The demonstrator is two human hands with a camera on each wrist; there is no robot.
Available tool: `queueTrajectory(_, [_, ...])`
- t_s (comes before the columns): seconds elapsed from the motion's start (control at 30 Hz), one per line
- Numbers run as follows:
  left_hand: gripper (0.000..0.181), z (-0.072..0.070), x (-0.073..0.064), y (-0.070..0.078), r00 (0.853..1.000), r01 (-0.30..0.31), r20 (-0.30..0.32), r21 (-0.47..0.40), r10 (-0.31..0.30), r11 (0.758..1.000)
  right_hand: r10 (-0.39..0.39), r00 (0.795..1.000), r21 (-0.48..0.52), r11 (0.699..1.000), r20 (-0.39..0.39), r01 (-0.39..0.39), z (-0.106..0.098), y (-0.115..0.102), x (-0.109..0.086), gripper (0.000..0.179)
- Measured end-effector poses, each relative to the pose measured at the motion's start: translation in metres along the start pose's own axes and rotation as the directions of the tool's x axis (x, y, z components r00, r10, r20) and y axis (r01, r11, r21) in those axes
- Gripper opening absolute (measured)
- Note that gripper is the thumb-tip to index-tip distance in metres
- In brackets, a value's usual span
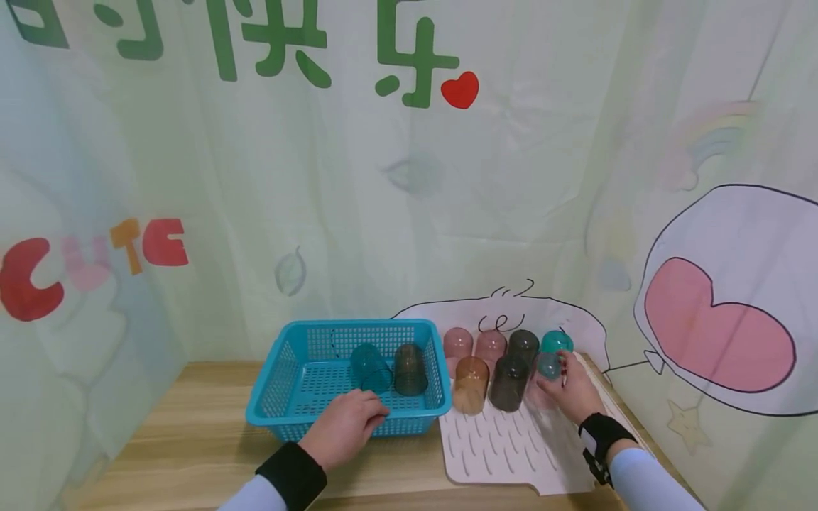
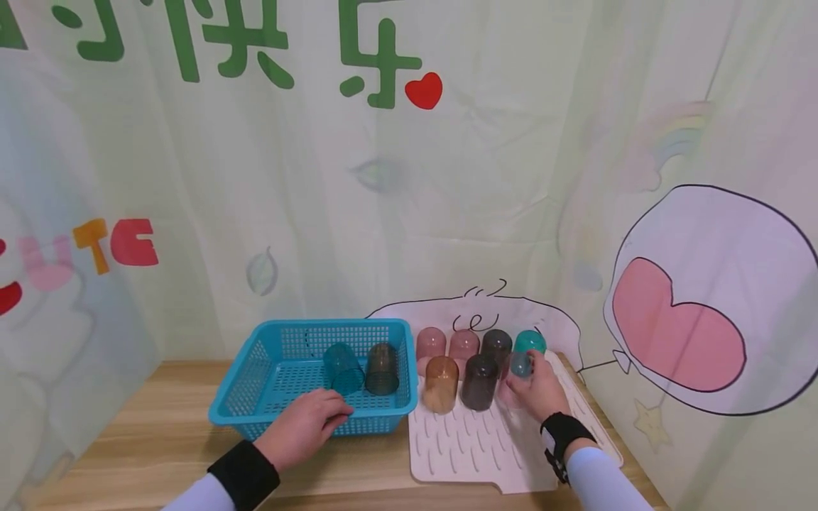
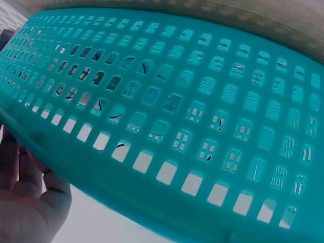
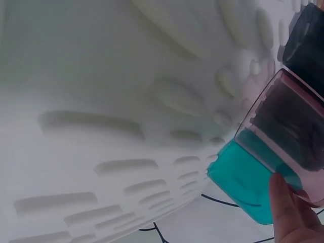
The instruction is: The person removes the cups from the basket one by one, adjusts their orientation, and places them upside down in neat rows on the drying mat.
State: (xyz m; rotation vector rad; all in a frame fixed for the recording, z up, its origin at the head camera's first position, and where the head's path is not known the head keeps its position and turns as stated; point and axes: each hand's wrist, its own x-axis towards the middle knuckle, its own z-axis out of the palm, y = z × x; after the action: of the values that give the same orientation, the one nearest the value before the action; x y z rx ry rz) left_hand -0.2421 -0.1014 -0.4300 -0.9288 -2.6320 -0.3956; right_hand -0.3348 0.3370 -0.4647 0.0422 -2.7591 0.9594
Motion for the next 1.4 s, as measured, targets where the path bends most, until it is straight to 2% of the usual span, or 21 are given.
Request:
queueTrajectory(0.17, [0.012,-0.001,0.000,0.001,1.000,0.005,0.004,0.009,-0.005,1.000,0.061,0.998,0.034,0.997,0.034,-0.062,0.005,0.001,0.002,0.081])
queueTrajectory(0.37, [0.011,-0.002,0.000,0.002,1.000,0.020,0.007,-0.002,-0.020,1.000,0.093,0.994,0.072,0.993,0.063,-0.098,0.007,0.001,0.003,0.088])
queueTrajectory(0.73, [0.011,-0.002,-0.001,0.002,0.999,0.034,0.004,-0.016,-0.034,0.999,0.065,0.996,0.026,0.997,0.064,-0.067,0.008,0.001,0.000,0.091])
queueTrajectory(1.1, [0.011,0.000,-0.005,0.002,1.000,0.029,-0.004,-0.003,-0.029,1.000,0.092,0.990,-0.026,0.996,0.103,-0.090,0.010,0.000,-0.003,0.093])
queueTrajectory(1.27, [0.012,-0.001,-0.003,0.002,1.000,0.014,-0.015,0.013,-0.014,1.000,0.049,0.996,-0.066,0.997,0.077,-0.044,0.008,-0.001,-0.006,0.089])
queueTrajectory(1.4, [0.011,-0.002,-0.001,0.001,1.000,0.002,-0.022,0.021,-0.001,1.000,-0.088,0.996,-0.129,0.988,-0.026,0.084,0.001,-0.008,-0.011,0.083])
